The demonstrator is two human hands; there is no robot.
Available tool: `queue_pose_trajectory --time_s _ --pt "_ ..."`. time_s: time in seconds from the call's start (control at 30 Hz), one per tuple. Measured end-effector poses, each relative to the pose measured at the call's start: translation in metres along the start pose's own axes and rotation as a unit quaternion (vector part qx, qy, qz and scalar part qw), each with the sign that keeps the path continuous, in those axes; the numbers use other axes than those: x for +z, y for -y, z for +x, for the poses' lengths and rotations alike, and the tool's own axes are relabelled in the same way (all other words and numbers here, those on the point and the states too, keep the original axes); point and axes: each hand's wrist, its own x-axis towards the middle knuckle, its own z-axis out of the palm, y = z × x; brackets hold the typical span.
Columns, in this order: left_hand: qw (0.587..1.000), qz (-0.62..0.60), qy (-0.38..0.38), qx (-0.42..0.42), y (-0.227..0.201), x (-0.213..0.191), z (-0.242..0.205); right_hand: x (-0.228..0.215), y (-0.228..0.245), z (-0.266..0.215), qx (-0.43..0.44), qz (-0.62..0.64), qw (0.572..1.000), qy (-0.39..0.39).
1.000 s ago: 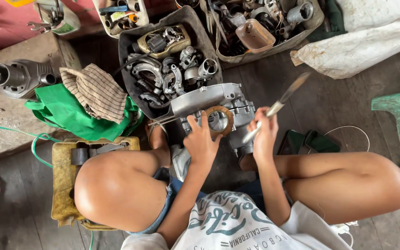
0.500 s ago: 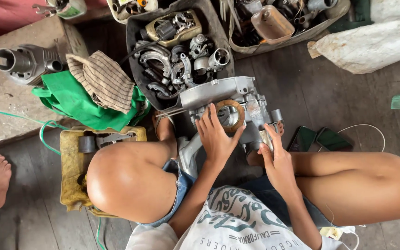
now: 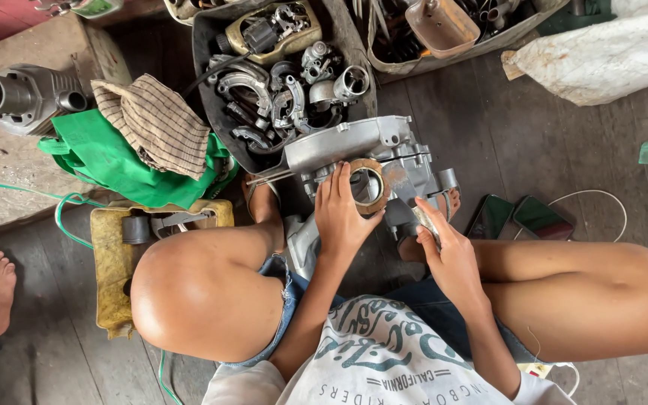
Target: The person sits on the floor and uses a metal scraper to clean a circular gasket on a silver engine casing. They repeatedly scrape the surface of the gasket and the surrounding metal area to remove residue.
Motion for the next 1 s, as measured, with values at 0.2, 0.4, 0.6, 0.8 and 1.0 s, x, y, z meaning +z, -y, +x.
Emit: queue_pose_trajectory --time_s 0.2,0.4,0.6,0.8,1.0 --pt "0.997 -0.021 0.068 0.002 0.010 -0.012 0.006 -0.003 -0.004 -0.003 0.012 -0.013 1.000 0.021" --pt "0.987 -0.107 0.119 -0.025 0.013 -0.019 0.005 -0.010 0.000 -0.008 0.016 -0.041 0.998 0.038" --pt "0.989 -0.104 0.106 -0.015 0.010 -0.016 -0.002 -0.012 0.007 -0.009 0.037 -0.079 0.994 0.064" --pt "0.993 -0.110 0.030 -0.012 -0.007 0.002 -0.005 -0.013 0.010 -0.008 0.078 -0.133 0.984 0.093" --pt "0.998 -0.055 0.004 -0.021 -0.013 0.013 -0.004 -0.012 0.011 -0.008 0.077 -0.226 0.966 0.102"
